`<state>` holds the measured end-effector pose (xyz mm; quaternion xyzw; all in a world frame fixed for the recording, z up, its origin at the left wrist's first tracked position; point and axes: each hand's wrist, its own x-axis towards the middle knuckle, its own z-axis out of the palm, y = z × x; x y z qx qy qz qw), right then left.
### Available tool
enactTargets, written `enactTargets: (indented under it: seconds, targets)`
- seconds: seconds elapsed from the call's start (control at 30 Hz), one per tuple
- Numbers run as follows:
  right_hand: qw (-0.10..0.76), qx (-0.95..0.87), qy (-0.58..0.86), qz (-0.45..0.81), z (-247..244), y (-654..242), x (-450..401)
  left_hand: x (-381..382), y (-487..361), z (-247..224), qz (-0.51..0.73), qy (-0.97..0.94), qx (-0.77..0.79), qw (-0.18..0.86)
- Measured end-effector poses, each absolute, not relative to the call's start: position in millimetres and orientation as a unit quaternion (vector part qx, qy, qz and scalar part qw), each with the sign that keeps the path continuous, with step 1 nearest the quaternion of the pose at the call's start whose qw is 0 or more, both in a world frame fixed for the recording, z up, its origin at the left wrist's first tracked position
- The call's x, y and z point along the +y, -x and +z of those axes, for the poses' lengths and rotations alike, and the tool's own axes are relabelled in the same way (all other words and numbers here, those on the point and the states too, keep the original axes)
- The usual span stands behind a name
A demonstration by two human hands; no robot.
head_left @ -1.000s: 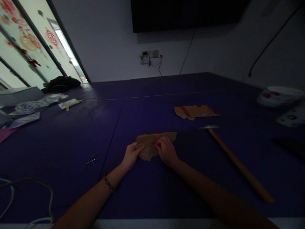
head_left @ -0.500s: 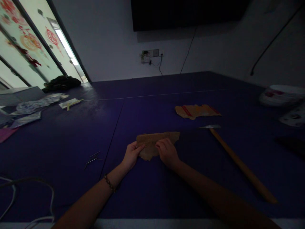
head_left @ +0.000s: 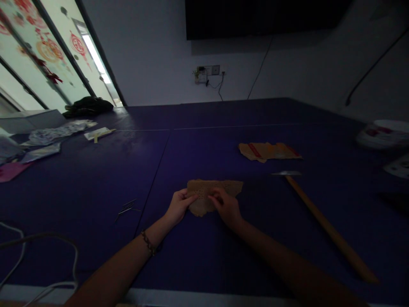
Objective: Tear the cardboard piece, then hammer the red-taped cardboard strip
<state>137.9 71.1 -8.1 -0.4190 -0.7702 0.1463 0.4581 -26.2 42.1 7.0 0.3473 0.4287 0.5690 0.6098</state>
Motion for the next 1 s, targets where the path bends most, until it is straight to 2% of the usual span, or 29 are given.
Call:
enactTargets:
  seconds: [0.3, 0.53, 1.0]
  targets:
    - [0.429, -0.789, 0.431, 0.091, -8.2, -137.7, 69.7, 39.0, 26.4, 6.4, 0.542, -0.411, 0.445, 0.582]
    - [0.408, -0.829, 0.376, 0.074, -6.9, -136.7, 67.0, 41.0, 27.7, 4.9, 0.573, -0.380, 0.465, 0.558]
    - [0.425, -0.846, 0.322, 0.031, -6.3, -139.9, 63.2, 38.3, 24.4, 6.3, 0.572, -0.353, 0.455, 0.584]
